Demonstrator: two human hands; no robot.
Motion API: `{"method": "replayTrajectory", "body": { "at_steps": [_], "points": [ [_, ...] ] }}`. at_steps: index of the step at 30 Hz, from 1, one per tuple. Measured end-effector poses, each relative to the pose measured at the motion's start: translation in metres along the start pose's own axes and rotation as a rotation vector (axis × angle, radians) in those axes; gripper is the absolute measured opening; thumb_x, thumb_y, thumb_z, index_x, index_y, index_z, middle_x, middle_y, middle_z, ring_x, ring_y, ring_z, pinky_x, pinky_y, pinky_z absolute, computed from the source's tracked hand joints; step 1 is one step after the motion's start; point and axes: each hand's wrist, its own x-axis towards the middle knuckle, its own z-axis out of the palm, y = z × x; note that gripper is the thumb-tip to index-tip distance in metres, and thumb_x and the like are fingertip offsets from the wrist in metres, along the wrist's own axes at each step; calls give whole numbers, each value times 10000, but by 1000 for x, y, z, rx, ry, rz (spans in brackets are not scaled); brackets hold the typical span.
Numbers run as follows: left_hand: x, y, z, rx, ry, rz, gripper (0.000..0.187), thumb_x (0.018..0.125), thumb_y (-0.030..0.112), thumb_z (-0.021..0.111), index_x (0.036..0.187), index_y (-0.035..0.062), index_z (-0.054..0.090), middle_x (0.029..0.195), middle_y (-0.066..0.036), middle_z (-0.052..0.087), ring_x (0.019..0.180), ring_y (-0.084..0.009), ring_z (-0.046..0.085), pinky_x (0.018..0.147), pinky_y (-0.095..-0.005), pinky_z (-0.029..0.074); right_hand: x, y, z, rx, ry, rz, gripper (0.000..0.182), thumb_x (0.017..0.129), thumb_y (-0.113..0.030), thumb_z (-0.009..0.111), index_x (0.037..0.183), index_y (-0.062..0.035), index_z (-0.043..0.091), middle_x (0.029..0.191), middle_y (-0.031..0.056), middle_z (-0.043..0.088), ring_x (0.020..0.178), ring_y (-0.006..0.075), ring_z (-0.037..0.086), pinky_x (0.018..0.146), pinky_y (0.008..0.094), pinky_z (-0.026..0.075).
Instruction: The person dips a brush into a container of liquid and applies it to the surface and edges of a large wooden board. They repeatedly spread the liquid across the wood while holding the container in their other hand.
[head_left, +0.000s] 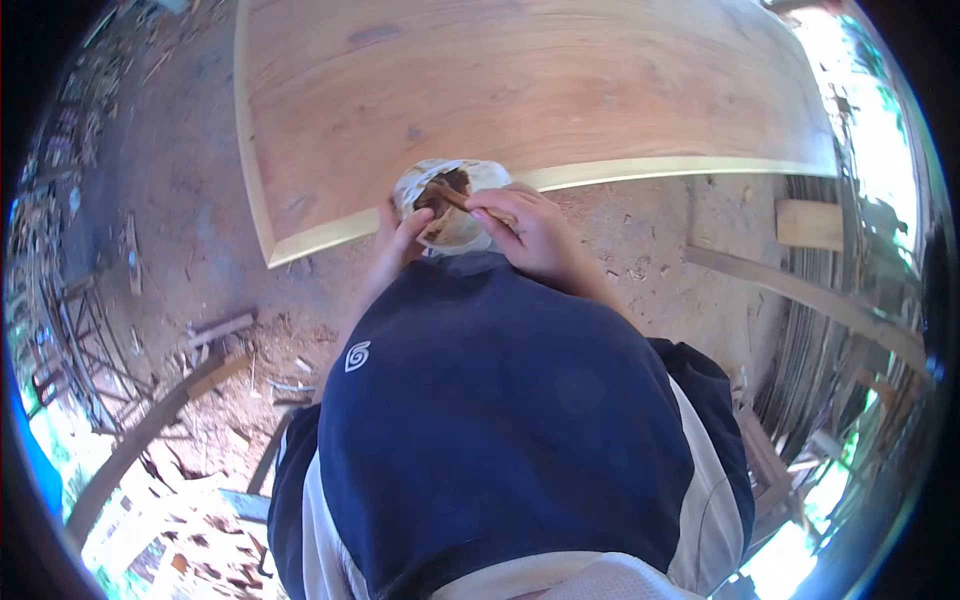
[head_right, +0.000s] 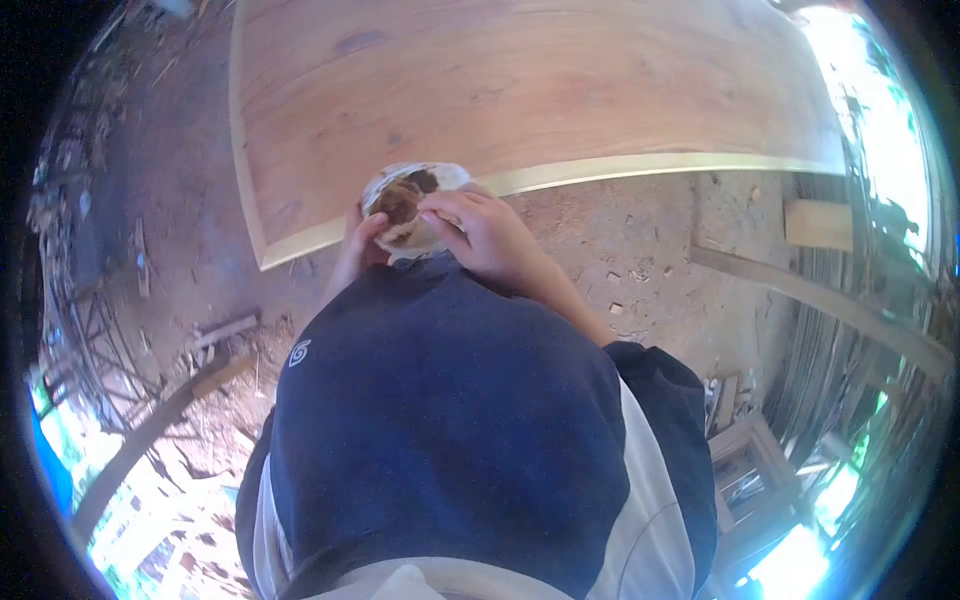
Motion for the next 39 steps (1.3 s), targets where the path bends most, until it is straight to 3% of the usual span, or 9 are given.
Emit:
{"method": "replayTrajectory", "body": {
  "at_steps": [6,14,16,20,25,27,33,37,39],
  "points": [
    [-8,-5,-27,54,161,-27,884,797,312,696,1385,-35,136,1298,-233,400,1199,-328,475,907,-441,496,-3,-8,24,107,-99,171,142,860,-98,636,991,-43,648,953,140,668,896,309,629,775,370,500],
    [-43,-12,-72,-75,251,25,782,784,223,723,1329,-64,241,1221,-196,480,1126,-259,526,925,-395,476,-2,-5,76,-6,-303,-67,130,882,-33,615,1003,-2,650,993,112,678,911,213,646,831,306,494],
    [-45,-24,-87,-258,427,2,639,791,127,731,1277,0,335,1142,-128,537,1015,-216,579,875,-355,498,-6,0,62,384,-145,300,142,906,-54,600,1031,-10,652,991,75,683,906,156,640,808,286,506],
    [-71,-41,-128,-290,551,143,589,867,357,640,1296,33,399,1246,-150,510,1138,-273,536,947,-451,469,0,46,-54,0,305,355,178,927,-119,600,1064,-22,658,914,57,690,846,126,639,788,240,489],
    [-91,-19,-152,-288,530,135,650,903,478,485,1393,71,355,1342,-138,473,1227,-322,484,979,-519,430,-28,192,-161,-414,463,517,265,933,-251,587,1065,-32,659,902,104,704,820,180,670,754,309,523],
    [-97,-10,-150,-224,668,141,673,889,495,496,1406,93,339,1372,-145,436,1250,-336,457,982,-524,424,-41,236,-157,-768,382,557,296,932,-305,568,1079,-65,658,919,143,697,808,230,679,740,334,521],
    [-85,21,-125,-164,820,125,729,866,452,581,1411,54,306,1404,-187,356,1274,-336,419,1017,-527,409,-35,192,-7,-245,237,532,231,923,-216,594,1028,-18,647,850,179,671,747,212,676,693,309,508],
    [-76,28,-122,-154,814,123,715,870,448,576,1411,63,312,1413,-180,347,1280,-334,410,1012,-542,397,-25,167,-26,52,370,548,207,915,-165,605,1034,0,638,815,186,664,724,184,672,659,298,512],
    [-74,34,-114,-126,796,91,714,863,446,586,1410,71,321,1405,-171,363,1278,-328,412,1005,-542,395,-27,169,-52,-322,498,490,211,922,-178,594,1042,-11,641,808,176,670,703,204,673,647,319,521]
  ]
}}
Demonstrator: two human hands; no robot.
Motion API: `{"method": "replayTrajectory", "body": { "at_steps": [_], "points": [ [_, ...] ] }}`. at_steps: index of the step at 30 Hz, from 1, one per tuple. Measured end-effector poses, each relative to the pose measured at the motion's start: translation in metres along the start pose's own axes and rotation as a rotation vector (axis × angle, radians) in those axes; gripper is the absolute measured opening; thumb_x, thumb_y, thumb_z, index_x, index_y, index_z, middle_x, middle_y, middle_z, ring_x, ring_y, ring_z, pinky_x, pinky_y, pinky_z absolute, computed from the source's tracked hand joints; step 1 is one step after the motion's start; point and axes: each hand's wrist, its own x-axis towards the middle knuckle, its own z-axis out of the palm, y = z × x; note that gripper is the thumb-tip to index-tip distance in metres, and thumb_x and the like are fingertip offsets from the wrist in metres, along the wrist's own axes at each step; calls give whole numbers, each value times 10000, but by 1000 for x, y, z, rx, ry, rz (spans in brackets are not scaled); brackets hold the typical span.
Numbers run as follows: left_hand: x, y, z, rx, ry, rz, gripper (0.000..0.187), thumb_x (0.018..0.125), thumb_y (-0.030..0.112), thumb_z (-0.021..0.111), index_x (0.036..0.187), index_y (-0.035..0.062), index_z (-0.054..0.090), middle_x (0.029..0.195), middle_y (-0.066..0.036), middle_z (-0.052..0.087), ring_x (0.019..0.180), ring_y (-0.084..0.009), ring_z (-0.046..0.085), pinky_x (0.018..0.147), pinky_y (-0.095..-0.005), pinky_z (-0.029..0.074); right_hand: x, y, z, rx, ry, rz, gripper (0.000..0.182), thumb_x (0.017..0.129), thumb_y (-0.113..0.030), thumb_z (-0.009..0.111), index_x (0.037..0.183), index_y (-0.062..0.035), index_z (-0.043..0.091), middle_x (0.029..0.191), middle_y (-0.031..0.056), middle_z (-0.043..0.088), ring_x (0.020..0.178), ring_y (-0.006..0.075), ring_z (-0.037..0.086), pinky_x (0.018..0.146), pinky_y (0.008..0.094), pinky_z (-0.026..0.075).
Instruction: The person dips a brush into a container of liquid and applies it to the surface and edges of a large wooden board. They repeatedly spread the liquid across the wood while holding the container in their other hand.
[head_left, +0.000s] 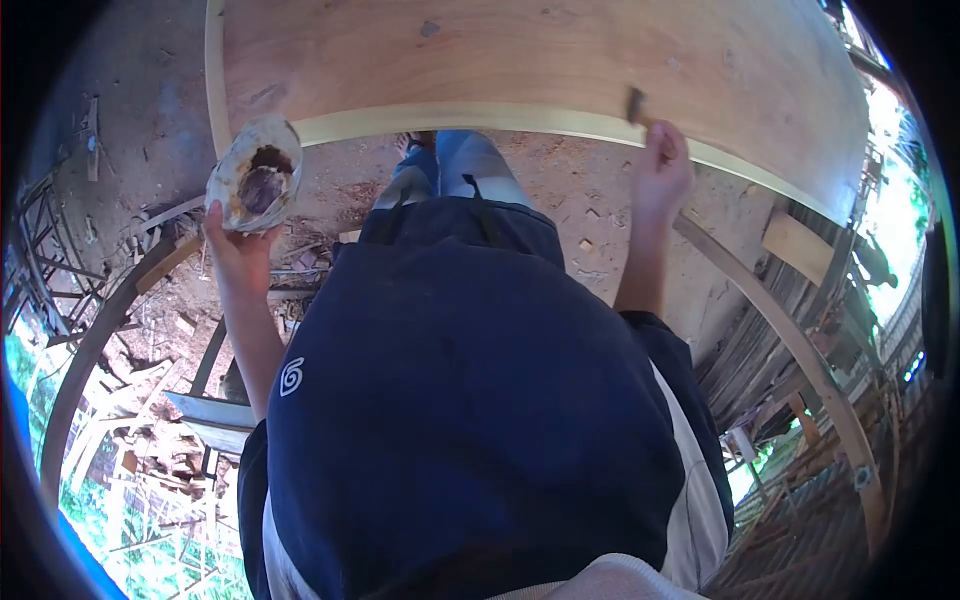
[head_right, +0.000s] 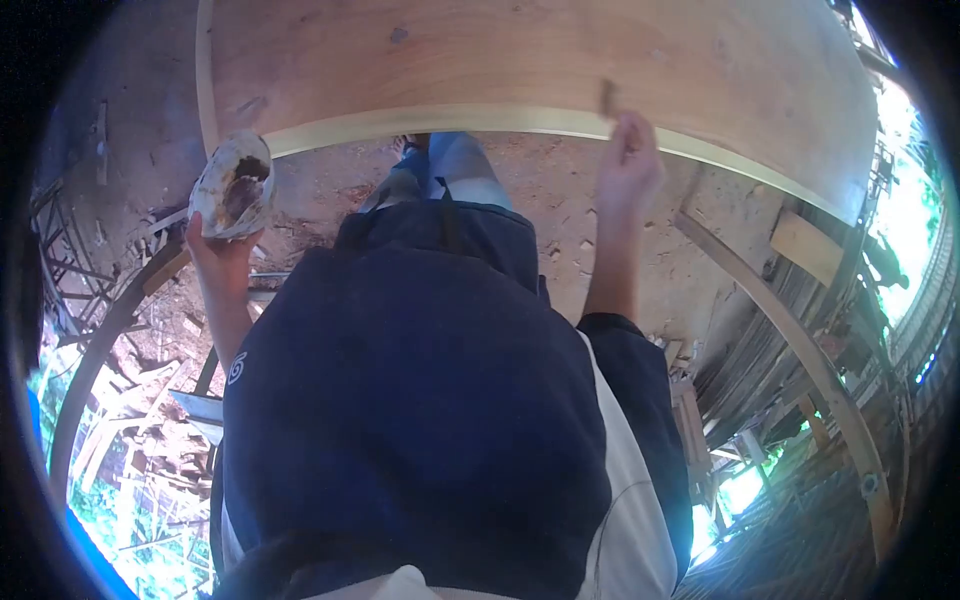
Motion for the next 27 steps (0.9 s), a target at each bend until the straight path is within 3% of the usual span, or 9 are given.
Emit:
{"method": "replayTrajectory", "body": {
  "at_steps": [4,6,9,11,14,16,17,22,27],
  "points": [
    [-5,8,10,26,-12,20,726,842,438,609,1405,74,332,1387,-148,395,1270,-318,420,1007,-537,394,-28,-4,32,-189,-112,-11,230,933,-204,575,1045,-14,642,823,175,679,726,239,679,676,340,530],
    [-7,10,13,49,-5,51,730,843,433,609,1407,68,324,1387,-157,390,1270,-316,420,1002,-533,403,-63,-34,61,-1,-432,13,272,948,-208,585,1058,35,636,867,101,681,800,112,636,705,260,506],
    [-11,10,12,48,-5,97,727,853,443,588,1408,61,314,1387,-168,384,1272,-320,416,997,-537,411,-60,-34,62,173,-401,38,271,949,-204,583,1062,37,634,869,92,679,799,108,625,712,257,503],
    [-11,11,12,43,9,111,720,866,454,556,1408,53,305,1387,-180,377,1271,-328,416,998,-543,417,-28,-13,50,255,-192,52,270,949,-202,582,1059,40,632,864,86,678,779,108,617,715,252,500],
    [0,8,-2,60,43,83,711,875,459,532,1409,51,301,1388,-183,373,1271,-336,418,1003,-545,417,-2,-16,39,109,-160,139,263,951,-199,579,1059,35,632,889,98,682,784,119,624,728,260,502],
    [-2,6,-3,42,47,85,694,877,442,519,1413,61,300,1396,-184,366,1275,-348,412,989,-563,416,-11,-14,55,-103,-267,3,258,951,-198,577,1062,29,632,891,102,684,799,134,635,738,274,507],
    [-5,5,-3,26,47,87,678,879,426,507,1417,70,299,1403,-185,359,1279,-360,405,975,-582,414,-28,-16,72,60,-320,-51,278,955,-249,535,1064,-14,638,896,173,685,799,246,681,702,356,523],
    [-11,-1,-3,-2,78,119,695,883,451,523,1405,48,302,1389,-191,360,1267,-341,420,1005,-540,419,-69,-60,110,397,-703,33,268,935,-248,582,1012,-3,656,914,175,685,822,213,668,717,345,513],
    [-13,-4,-19,-60,89,118,705,881,439,529,1413,48,281,1388,-198,350,1268,-344,418,1010,-535,421,43,-18,85,168,-314,-35,283,936,-256,597,1042,-1,663,870,110,694,784,154,652,712,288,507]
  ]
}}
